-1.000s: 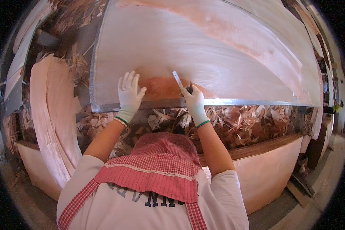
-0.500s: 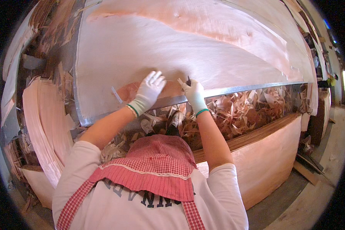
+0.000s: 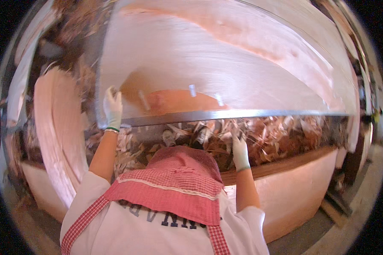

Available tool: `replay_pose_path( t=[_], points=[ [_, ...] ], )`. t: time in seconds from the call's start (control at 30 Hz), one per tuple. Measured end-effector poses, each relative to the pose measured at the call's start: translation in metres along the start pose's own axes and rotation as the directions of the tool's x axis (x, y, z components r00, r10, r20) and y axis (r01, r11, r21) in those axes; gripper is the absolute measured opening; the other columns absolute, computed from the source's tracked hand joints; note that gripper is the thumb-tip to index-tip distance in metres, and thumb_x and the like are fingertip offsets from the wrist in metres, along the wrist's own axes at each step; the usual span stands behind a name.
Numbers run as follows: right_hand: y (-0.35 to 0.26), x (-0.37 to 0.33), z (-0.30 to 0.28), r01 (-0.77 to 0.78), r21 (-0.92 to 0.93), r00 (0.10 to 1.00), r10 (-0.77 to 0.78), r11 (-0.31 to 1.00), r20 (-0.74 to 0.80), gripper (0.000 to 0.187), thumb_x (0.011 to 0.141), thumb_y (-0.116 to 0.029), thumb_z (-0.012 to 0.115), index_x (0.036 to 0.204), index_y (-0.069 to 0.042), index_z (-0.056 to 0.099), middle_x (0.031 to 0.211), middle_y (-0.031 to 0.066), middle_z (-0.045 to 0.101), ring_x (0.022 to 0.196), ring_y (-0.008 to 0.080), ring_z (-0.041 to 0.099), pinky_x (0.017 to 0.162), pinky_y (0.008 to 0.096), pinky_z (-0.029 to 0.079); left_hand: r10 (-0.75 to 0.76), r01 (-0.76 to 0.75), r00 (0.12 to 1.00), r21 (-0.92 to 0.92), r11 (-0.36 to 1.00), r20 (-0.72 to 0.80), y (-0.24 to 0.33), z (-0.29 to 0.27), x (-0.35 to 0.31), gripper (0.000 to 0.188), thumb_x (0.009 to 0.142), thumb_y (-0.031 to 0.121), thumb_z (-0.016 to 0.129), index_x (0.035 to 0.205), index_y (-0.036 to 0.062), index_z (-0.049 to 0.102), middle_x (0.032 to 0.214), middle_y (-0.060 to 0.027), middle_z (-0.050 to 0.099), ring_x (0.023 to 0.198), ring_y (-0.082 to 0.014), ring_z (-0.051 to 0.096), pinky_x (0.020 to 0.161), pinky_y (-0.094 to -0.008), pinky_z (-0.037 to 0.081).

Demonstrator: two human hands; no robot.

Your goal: The person lifts sheets of wood veneer using a long pole, inspects them for defects, trims damaged sections with a knife and a metal ruler, and applies strips of tape to the repaired areas.

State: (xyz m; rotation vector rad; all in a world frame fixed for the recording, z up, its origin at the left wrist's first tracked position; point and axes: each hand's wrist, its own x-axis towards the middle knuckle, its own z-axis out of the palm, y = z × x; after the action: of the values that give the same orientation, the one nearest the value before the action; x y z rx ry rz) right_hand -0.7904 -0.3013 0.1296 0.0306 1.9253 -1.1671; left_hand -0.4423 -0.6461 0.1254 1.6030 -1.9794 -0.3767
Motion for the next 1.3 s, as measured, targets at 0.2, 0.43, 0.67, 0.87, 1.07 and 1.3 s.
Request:
replay_pose_path(
  t=[0.2,0.43,0.67,0.87,1.07,1.3],
  points=[
    [0.024,-0.018,0.057,-0.239,0.170,0.945,0.189,0.956,0.266,0.023,0.097,-0.029,0.054,0.096,-0.006,0.059,0.076,0.0031,0.060,0.058,0.0097,0.049,0.049,0.0239,0.039,-0.385,0.378,0.923,0.226,0.898,-0.016,-0.091,-0.059,-0.040,0.069,0.071,0.037,0.081,0.116,-0.0038,0.050,0.111,-0.0264,0.056,0.102,-0.0401,0.056,0.089,-0.0459,0.045],
    [-0.020,-0.019,0.159,-0.337,0.222,0.845,0.190,0.915,0.500,0.017,0.096,-0.021,0.052,0.091,-0.005,0.056,0.073,0.0026,0.057,0.056,0.0102,0.049,0.048,0.0226,0.040,-0.456,0.457,0.889,0.128,0.880,-0.038,-0.088,-0.059,-0.041,0.061,0.072,0.027,0.081,0.115,-0.0036,0.049,0.108,-0.0262,0.056,0.100,-0.0401,0.057,0.087,-0.0438,0.047],
    [-0.003,-0.049,0.213,-0.385,0.160,0.780,0.228,0.909,0.583,0.018,0.098,-0.020,0.049,0.099,-0.001,0.052,0.085,0.0104,0.058,0.062,0.0151,0.051,0.052,0.0251,0.045,-0.524,0.585,0.811,-0.413,0.698,0.261,-0.099,-0.058,-0.030,0.042,0.079,0.021,0.076,0.109,-0.0042,0.061,0.099,-0.0109,0.067,0.094,-0.0185,0.060,0.082,-0.0318,0.047],
    [0.011,-0.047,0.197,-0.395,0.162,0.793,0.246,0.904,0.557,0.015,0.097,-0.019,0.051,0.096,-0.004,0.051,0.084,0.0080,0.058,0.062,0.0151,0.052,0.052,0.0253,0.044,-0.491,0.719,0.693,-0.549,0.425,0.528,-0.091,-0.074,-0.017,0.038,0.087,0.032,0.070,0.110,0.0022,0.064,0.101,-0.0030,0.066,0.094,-0.0129,0.058,0.081,-0.0274,0.045],
    [0.009,-0.037,0.176,-0.429,0.256,0.824,0.259,0.866,0.504,0.017,0.097,-0.020,0.052,0.097,-0.004,0.055,0.084,0.0079,0.059,0.062,0.0155,0.053,0.052,0.0265,0.045,-0.402,0.653,0.681,-0.756,-0.042,0.611,-0.080,-0.094,0.029,0.017,0.088,0.025,0.069,0.099,0.0126,0.067,0.092,-0.0009,0.067,0.083,-0.0129,0.063,0.066,-0.0258,0.051],
    [-0.021,-0.024,0.141,-0.264,0.450,0.920,0.081,0.853,0.384,0.017,0.098,-0.019,0.051,0.095,-0.004,0.057,0.084,0.0094,0.061,0.061,0.0147,0.051,0.053,0.0250,0.043,-0.430,0.639,0.674,-0.766,-0.070,0.601,-0.066,-0.099,0.072,0.009,0.089,0.019,0.068,0.090,0.0110,0.066,0.079,-0.0006,0.067,0.066,-0.0103,0.063,0.048,-0.0210,0.052]
  ],
)
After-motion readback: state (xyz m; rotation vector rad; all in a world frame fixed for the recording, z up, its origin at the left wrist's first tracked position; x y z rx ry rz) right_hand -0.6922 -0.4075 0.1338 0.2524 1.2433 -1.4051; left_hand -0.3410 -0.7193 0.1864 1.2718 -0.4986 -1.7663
